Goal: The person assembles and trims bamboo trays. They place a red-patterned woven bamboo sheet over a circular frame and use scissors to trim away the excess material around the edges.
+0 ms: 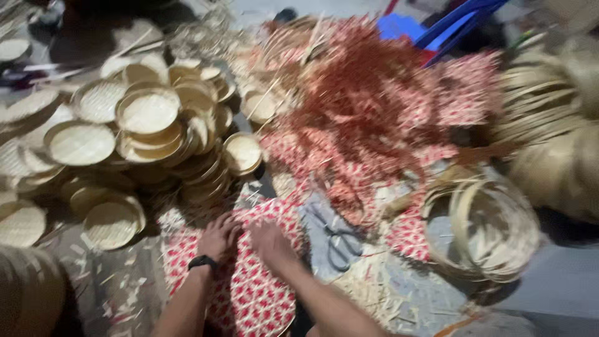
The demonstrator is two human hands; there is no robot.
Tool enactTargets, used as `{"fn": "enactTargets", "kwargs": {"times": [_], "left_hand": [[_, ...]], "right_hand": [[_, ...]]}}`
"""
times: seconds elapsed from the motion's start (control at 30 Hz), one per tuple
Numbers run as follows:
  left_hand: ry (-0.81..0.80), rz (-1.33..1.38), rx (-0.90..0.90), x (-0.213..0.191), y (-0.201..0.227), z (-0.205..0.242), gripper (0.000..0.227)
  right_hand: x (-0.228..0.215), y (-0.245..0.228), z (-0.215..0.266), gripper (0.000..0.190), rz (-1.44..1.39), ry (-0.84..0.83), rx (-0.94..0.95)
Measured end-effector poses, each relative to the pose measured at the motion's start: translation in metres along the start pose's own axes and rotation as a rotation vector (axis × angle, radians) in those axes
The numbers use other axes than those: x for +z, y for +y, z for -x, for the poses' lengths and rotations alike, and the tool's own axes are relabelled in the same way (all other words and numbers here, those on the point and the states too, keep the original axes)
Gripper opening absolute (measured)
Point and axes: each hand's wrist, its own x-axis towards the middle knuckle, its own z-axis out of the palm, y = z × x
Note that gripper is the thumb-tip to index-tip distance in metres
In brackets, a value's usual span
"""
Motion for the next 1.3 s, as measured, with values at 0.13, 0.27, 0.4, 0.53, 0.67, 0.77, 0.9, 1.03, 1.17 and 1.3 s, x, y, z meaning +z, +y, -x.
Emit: {"fn": "enactTargets", "kwargs": {"times": [0.13, 0.27, 0.4, 0.53, 0.67, 0.77, 0.9, 1.03, 1.17, 1.3], "left_hand": [[-0.18, -0.049, -0.009, -0.001, 0.001, 0.007, 0.035], [-0.407, 0.076, -0.351, -0.003, -0.004, -0.014, 0.057], [-0.498, 0.2, -0.511, 0.004, -0.005, -0.024, 0.075], [-0.619, 0.346, -0.627, 0.003, -0.008, -0.032, 0.074], [-0.581, 0.325, -0.63, -0.003, -0.003, -0.036, 0.071], [-0.605, 0.262, -0.632, -0.01, 0.004, -0.038, 0.069], [-0.614, 0.312, -0.733, -0.017, 0.007, -0.041, 0.068], [-0.625, 0.316, -0.691, -0.013, -0.001, -0.037, 0.071], [-0.471, 0.427, -0.673, 0.015, -0.026, -0.023, 0.07], [0.005, 0.526, -0.511, 0.028, -0.042, -0.016, 0.061]], "right_hand": [[-0.01, 0.008, -0.045, 0.028, 0.434, 0.034, -0.449], [0.007, 0.05, -0.074, 0.035, 0.301, -0.003, -0.252], [0.011, 0.075, -0.091, 0.021, 0.127, 0.027, -0.373], [0.007, 0.082, -0.062, 0.023, 0.432, 0.223, -0.235], [0.01, 0.08, -0.04, 0.06, 0.623, 0.586, -0.421], [0.017, 0.078, -0.051, 0.058, 0.421, 0.134, 0.207], [0.014, 0.084, -0.065, 0.061, 0.421, 0.095, 0.156], [0.002, 0.071, -0.057, 0.056, 0.278, 0.179, 0.212], [0.021, 0.027, -0.059, 0.033, 0.167, 0.31, -0.016], [0.072, -0.022, -0.076, 0.04, 1.039, -0.178, -0.135]]}}
